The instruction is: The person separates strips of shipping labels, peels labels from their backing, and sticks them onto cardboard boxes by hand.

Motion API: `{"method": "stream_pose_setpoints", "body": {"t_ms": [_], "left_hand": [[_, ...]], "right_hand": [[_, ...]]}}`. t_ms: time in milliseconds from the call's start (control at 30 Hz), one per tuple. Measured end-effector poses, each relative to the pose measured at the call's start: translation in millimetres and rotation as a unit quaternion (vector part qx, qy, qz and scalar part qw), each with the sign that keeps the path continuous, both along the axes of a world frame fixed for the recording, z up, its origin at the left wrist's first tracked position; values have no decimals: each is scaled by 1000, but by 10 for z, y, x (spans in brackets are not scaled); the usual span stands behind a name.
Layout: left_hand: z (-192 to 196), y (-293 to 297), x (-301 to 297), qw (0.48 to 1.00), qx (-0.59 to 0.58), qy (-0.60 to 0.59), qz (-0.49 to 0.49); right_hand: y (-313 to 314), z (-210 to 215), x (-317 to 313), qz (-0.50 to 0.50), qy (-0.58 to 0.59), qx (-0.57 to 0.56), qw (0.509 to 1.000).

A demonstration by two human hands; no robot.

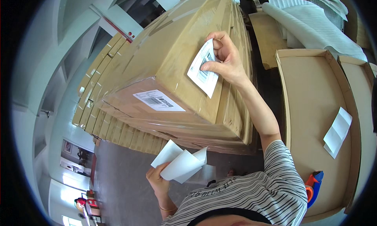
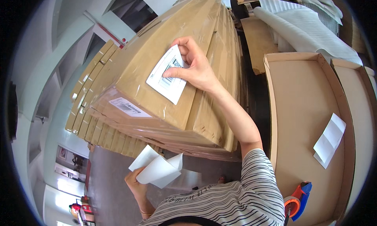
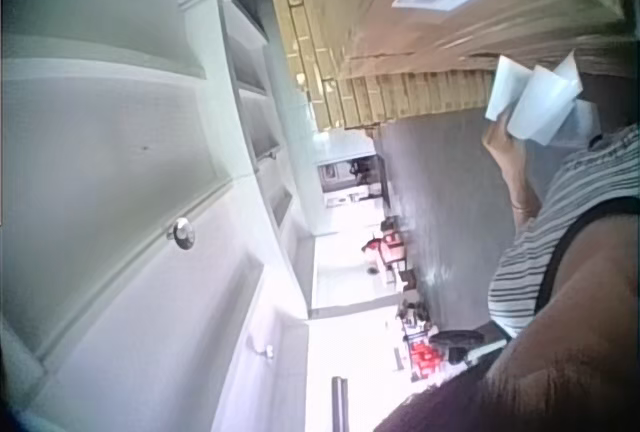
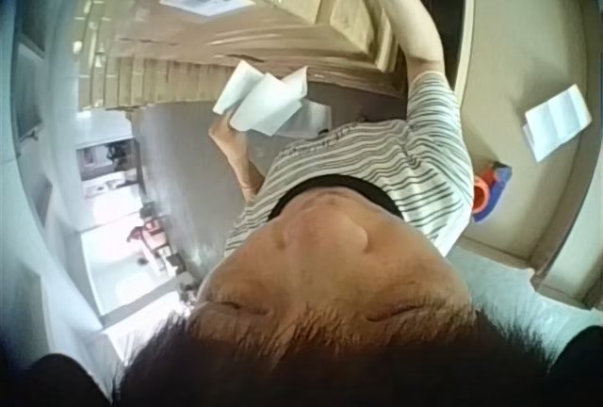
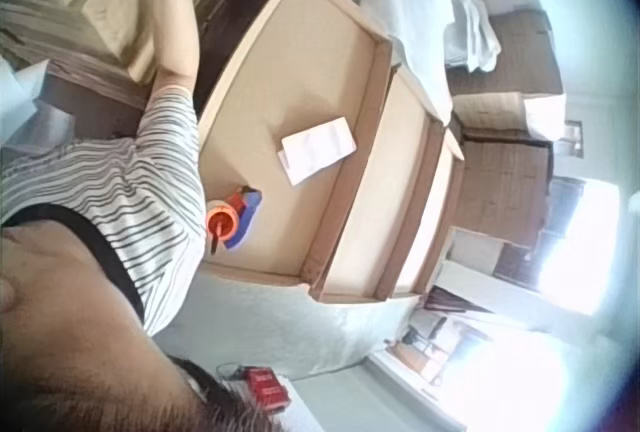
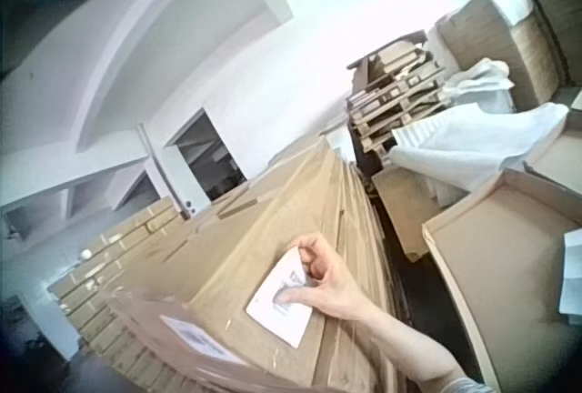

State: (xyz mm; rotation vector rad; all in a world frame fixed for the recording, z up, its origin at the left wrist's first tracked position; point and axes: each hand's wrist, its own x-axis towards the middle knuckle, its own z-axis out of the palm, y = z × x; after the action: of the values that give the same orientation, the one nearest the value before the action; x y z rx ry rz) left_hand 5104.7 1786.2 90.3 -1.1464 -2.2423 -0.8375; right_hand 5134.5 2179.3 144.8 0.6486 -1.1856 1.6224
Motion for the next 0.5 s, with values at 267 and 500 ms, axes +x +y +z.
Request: {"method": "stream_pose_setpoints", "body": {"t_ms": [267, 500], "left_hand": [[-36, 46, -60, 1000, 5, -11, -8], [-71, 15, -94, 1000, 3, -31, 0]], "right_hand": [[-79, 30, -26, -16, -2, -30, 999], [-84, 55, -17, -39, 0, -9, 999]]}}
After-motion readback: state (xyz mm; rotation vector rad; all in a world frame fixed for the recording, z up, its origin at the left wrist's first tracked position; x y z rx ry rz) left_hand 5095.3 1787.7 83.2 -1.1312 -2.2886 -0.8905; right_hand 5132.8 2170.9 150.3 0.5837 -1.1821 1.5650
